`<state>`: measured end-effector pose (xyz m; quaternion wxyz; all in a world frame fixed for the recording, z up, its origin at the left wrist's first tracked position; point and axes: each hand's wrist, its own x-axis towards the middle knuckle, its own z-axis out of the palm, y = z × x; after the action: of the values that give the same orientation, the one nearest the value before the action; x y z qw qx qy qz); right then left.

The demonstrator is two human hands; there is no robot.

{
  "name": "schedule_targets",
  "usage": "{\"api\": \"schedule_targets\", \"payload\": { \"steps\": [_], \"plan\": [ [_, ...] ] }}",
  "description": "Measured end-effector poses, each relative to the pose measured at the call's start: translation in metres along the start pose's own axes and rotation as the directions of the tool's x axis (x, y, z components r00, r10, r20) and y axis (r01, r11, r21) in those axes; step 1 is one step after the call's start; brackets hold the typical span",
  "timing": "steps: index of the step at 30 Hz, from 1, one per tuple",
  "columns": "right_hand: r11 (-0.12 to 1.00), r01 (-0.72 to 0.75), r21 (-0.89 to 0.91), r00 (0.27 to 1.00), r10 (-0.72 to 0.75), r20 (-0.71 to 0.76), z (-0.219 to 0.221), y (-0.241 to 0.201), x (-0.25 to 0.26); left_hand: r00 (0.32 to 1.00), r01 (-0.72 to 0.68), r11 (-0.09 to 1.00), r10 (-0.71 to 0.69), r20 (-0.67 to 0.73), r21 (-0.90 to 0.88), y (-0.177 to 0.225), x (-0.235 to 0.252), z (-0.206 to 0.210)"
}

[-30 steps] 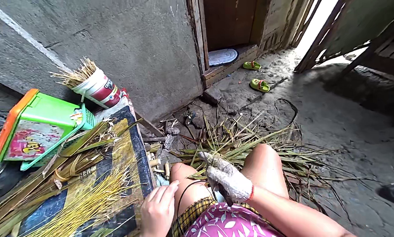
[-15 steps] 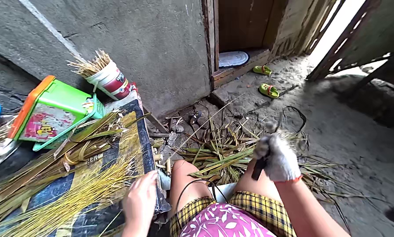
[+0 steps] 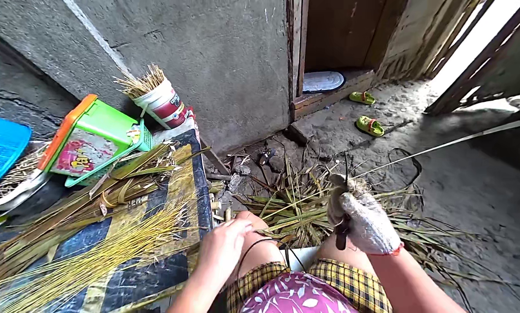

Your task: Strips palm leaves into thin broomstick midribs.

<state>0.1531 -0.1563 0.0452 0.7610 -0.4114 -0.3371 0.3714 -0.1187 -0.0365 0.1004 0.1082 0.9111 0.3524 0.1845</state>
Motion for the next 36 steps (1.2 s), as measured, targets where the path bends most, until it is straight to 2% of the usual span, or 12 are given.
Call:
{"api": "schedule_targets", "payload": {
  "steps": [3,6,9,12,16,20,22,24,27,32,36],
  "plan": [
    [0.997,0.004,-0.071,0.995,0.003,0.095,0.005,-0.005,-0.007,0.993,0.0,0.999,-0.004,-0.115,-0.037,-0.004,0.007,-0.021],
    [0.988,-0.053,-0.145,0.971,0.085,0.225,0.019,0.003,-0.02,0.96,0.047,0.978,-0.101,-0.263,-0.203,-0.008,0.023,-0.037],
    [0.974,-0.127,-0.186,0.929,0.183,0.322,0.031,0.013,-0.031,0.921,0.039,0.883,-0.213,-0.326,-0.467,-0.01,0.039,-0.042],
    [0.958,-0.149,-0.245,0.878,0.242,0.412,0.04,0.015,-0.034,0.897,-0.071,0.791,-0.216,-0.385,-0.608,-0.004,0.047,-0.034],
    [0.96,-0.238,-0.15,0.806,0.281,0.521,0.048,0.013,-0.04,0.881,-0.203,0.685,-0.185,-0.436,-0.699,0.014,0.047,-0.013],
    [0.94,-0.333,0.073,0.797,0.239,0.554,0.049,0.031,-0.039,0.895,-0.302,0.6,-0.09,-0.437,-0.741,0.033,0.037,0.01],
    [0.917,-0.354,0.186,0.815,0.205,0.541,0.05,0.032,-0.035,0.899,-0.335,0.587,-0.034,-0.436,-0.737,0.04,0.031,0.021],
    [0.88,-0.37,0.296,0.86,0.204,0.468,0.054,0.028,-0.032,0.9,-0.361,0.582,0.012,-0.436,-0.728,0.045,0.026,0.029],
    [0.856,-0.346,0.385,0.897,0.181,0.403,0.055,0.023,-0.027,0.896,-0.388,0.589,0.061,-0.439,-0.709,0.046,0.02,0.035],
    [0.876,-0.304,0.375,0.925,0.177,0.336,0.046,0.014,-0.02,0.86,-0.432,0.601,0.049,-0.509,-0.672,0.034,0.011,0.029],
    [0.891,-0.268,0.368,0.946,0.17,0.277,0.042,0.009,-0.016,0.801,-0.497,0.676,0.117,-0.587,-0.544,0.026,0.001,0.021]
  ]
}}
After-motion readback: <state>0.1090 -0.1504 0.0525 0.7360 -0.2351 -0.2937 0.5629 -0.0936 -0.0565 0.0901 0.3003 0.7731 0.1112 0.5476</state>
